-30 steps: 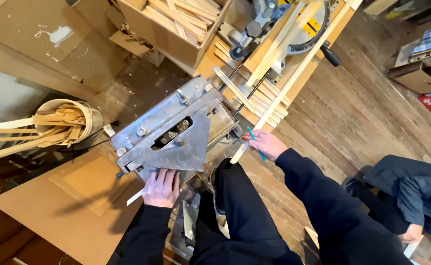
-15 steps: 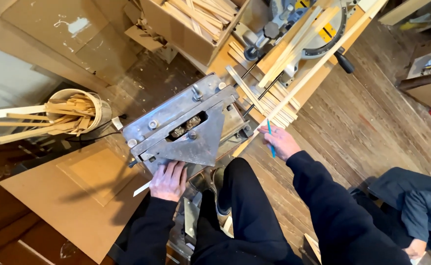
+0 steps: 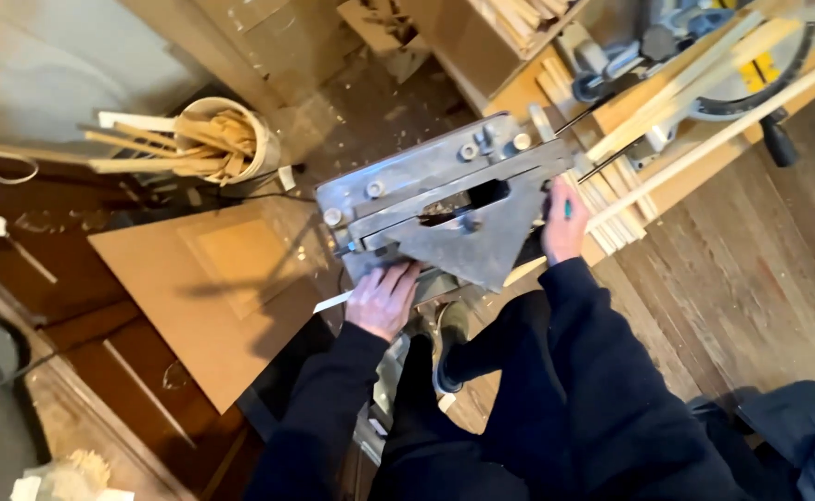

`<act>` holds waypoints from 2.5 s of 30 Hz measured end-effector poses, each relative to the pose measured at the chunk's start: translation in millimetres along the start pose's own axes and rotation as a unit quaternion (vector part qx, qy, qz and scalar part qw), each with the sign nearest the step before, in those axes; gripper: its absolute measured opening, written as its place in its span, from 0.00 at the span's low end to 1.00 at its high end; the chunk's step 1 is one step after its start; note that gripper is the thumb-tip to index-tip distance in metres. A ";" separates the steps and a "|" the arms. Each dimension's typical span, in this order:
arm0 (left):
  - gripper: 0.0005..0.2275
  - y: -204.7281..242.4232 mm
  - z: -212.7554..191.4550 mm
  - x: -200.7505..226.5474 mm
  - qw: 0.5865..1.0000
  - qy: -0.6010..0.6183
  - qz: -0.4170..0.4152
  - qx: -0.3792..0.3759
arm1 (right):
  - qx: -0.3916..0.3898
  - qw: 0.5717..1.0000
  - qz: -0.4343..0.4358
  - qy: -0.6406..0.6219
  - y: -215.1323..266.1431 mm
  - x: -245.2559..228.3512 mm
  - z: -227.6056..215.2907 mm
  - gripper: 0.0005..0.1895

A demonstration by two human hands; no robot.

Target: Trimming and marking wooden picture frame mouldings using a manual mitre trimmer in a workshop.

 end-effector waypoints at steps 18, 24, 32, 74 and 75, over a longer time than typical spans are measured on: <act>0.19 5.2 11.6 -2.3 1.000 -0.011 0.014 -0.024 | 0.059 0.993 -0.054 0.089 5.1 -14.8 -12.1 0.26; 0.21 34.5 39.3 -13.0 1.000 -0.015 -0.013 -0.021 | 0.029 0.994 -0.020 -0.104 -3.7 -7.4 5.0 0.26; 0.21 13.7 36.6 -15.9 0.998 -0.066 -0.019 -0.004 | 0.048 0.992 -0.112 0.039 -5.1 -11.1 -8.1 0.26; 0.23 2.0 6.2 -0.7 0.999 0.000 0.010 -0.036 | 0.044 0.987 -0.070 0.137 12.2 -35.3 -10.7 0.21; 0.23 3.2 6.7 0.1 0.999 0.000 0.012 -0.039 | 0.046 0.981 -0.096 0.162 13.7 -38.2 -12.7 0.19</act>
Point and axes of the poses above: each hand's wrist, its own y-axis away from the middle knuckle, its own z-axis out of the palm, x = y × z, the point moved 10 cm from there along -y, towards the middle knuckle, and after that the axes turned 10 degrees about -z, right-handed, at the moved point
